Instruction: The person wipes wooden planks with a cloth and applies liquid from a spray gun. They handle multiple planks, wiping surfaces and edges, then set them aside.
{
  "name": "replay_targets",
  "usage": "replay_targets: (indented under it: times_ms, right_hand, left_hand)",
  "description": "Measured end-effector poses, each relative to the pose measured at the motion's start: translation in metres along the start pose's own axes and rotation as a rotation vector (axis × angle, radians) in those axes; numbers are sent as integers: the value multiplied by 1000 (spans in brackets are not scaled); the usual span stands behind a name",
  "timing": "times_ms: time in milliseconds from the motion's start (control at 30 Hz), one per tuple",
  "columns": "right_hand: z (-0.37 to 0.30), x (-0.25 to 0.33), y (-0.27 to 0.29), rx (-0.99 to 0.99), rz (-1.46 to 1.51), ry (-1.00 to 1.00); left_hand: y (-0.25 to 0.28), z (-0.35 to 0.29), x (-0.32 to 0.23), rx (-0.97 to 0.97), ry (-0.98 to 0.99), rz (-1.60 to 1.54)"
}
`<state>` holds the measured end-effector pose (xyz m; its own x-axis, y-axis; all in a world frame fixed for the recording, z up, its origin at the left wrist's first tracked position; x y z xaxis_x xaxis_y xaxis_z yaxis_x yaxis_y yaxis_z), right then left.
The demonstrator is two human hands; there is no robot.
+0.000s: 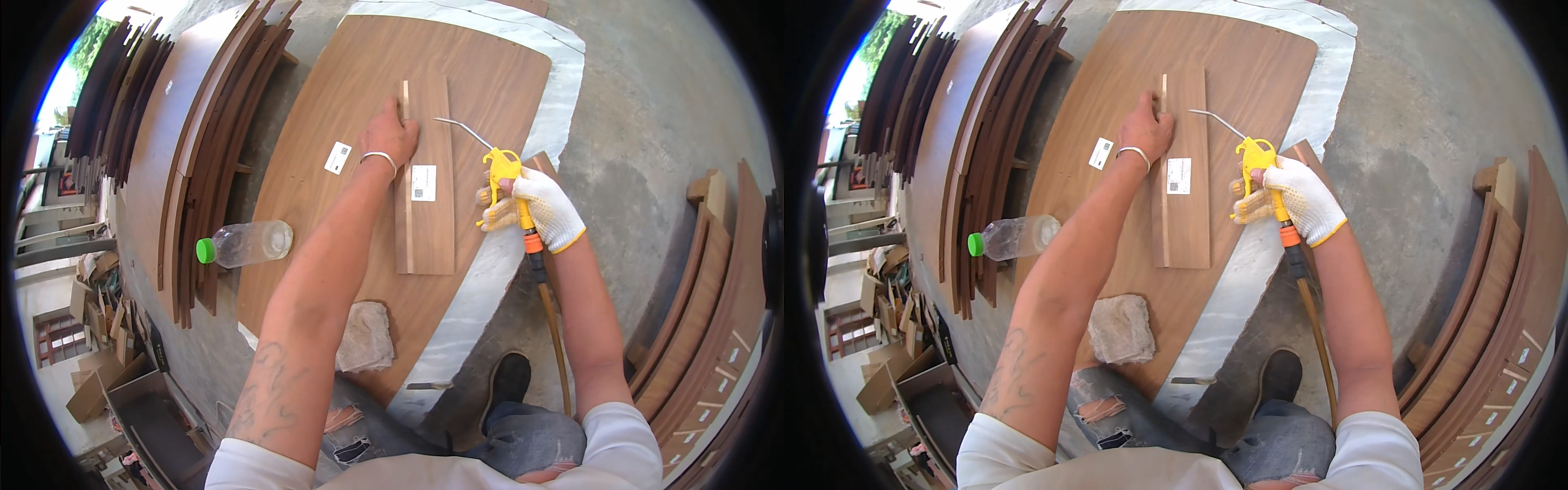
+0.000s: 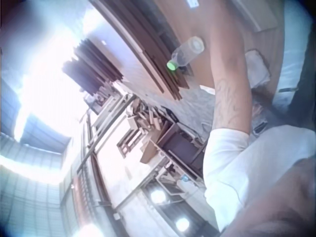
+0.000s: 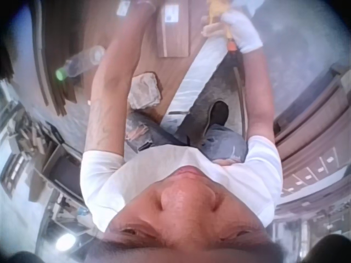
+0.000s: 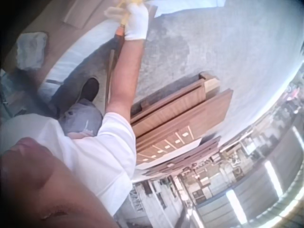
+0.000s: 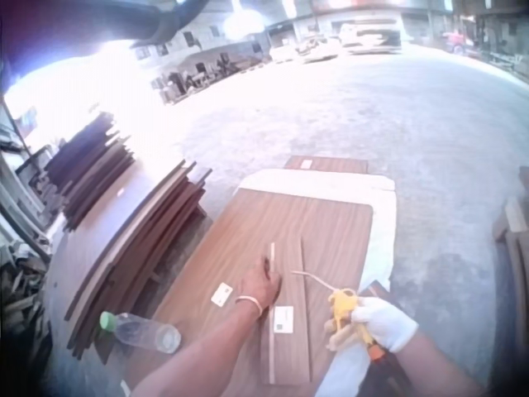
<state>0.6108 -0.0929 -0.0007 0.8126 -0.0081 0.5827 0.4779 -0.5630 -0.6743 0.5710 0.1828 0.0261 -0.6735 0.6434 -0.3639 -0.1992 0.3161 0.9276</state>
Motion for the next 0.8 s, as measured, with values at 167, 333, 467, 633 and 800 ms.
replay_targets:
  times_ms: [167, 333, 467, 633, 800]
  right_hand:
    - [2, -2, 7, -46, -51, 1]
    - [1, 0, 5, -16, -48, 2]
    - [0, 0, 6, -52, -71, 31]
    - [-3, 2, 0, -34, -32, 9]
    - [-3, 3, 0, -41, -30, 17]
  left_hand:
    - [-2, 1, -1, 7, -1, 12]
    - [1, 2, -3, 16, -17, 24]
    - [-1, 0, -6, 53, -21, 68]
    - [-4, 1, -7, 73, -24, 90]
    - [-6, 2, 0, -34, -106, 64]
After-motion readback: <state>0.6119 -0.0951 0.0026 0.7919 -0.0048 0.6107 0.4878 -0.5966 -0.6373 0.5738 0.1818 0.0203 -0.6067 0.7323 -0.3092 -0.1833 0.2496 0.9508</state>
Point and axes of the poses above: each hand's wrist, its own z-axis towards the middle knuckle, its own y-axis out of the back of the hand, x = y × z, the point moved 9 cm from there along z, towards the middle knuckle, and after that the axes turned 3 degrees about z, right-handed, at the moved point
